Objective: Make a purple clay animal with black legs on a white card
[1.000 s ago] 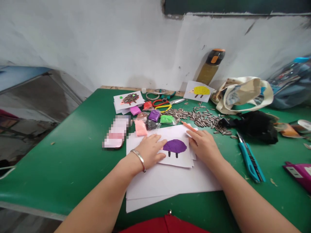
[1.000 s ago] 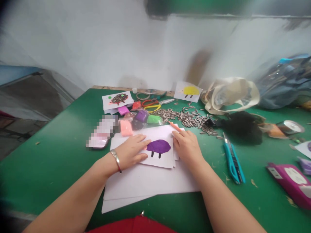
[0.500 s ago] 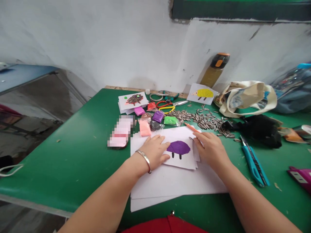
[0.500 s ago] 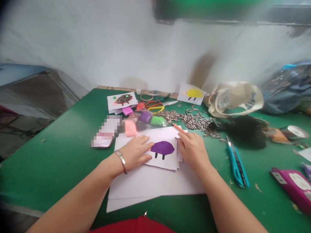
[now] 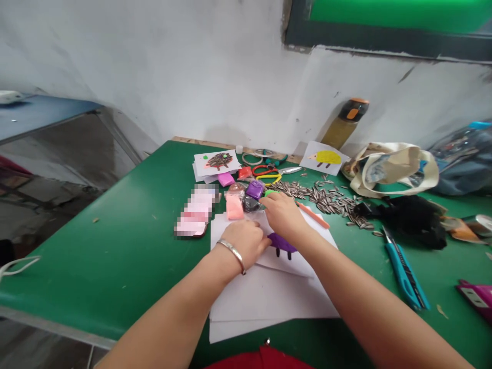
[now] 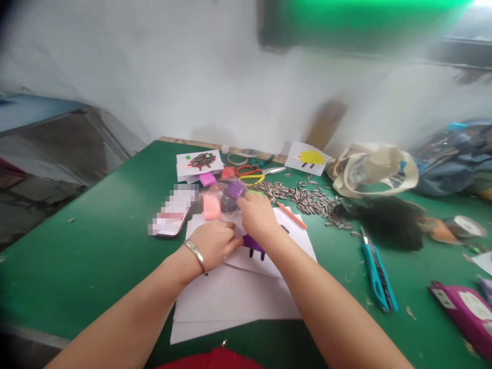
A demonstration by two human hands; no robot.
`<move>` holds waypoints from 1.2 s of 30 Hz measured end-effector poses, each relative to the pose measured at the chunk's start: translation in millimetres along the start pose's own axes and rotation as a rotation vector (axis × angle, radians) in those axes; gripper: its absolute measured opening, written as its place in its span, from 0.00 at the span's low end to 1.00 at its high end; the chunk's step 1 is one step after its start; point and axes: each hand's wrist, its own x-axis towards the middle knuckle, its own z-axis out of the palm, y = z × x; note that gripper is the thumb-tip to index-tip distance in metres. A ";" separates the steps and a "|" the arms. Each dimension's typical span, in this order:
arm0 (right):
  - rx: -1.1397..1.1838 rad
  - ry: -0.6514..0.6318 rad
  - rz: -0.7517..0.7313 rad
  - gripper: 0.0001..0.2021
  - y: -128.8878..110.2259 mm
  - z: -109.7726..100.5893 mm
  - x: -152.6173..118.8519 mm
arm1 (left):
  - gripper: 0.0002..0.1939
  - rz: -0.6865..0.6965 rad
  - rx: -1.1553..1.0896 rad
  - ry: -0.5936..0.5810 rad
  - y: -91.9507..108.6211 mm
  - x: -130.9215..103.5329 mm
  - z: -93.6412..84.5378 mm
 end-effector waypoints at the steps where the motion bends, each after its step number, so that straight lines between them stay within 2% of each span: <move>1: -0.002 -0.015 -0.010 0.17 -1.8 2.0 2.2 | 0.22 0.004 -0.004 0.008 0.7 0.0 0.4; 4: 0.000 -0.061 -0.017 0.20 -4.2 6.1 6.5 | 0.21 0.026 -0.012 0.031 3.1 -0.1 1.6; 9: 0.020 -0.083 0.020 0.21 -1.0 13.8 13.8 | 0.20 0.007 -0.010 0.004 4.3 -0.1 1.9; 18: 0.091 -0.107 0.052 0.13 5.1 16.6 23.6 | 0.19 -0.004 -0.034 0.042 0.5 1.8 5.8; 23: 0.158 -0.097 0.088 0.15 -0.7 16.6 21.7 | 0.18 -0.048 -0.055 0.062 -1.4 3.3 6.8; 28: 0.256 -0.102 0.098 0.24 -8.8 15.2 17.7 | 0.14 -0.003 -0.063 0.100 -1.7 3.1 6.1; 36: 0.367 -0.063 0.182 0.23 -13.4 20.7 23.7 | 0.16 -0.024 -0.065 0.091 -2.1 4.0 7.7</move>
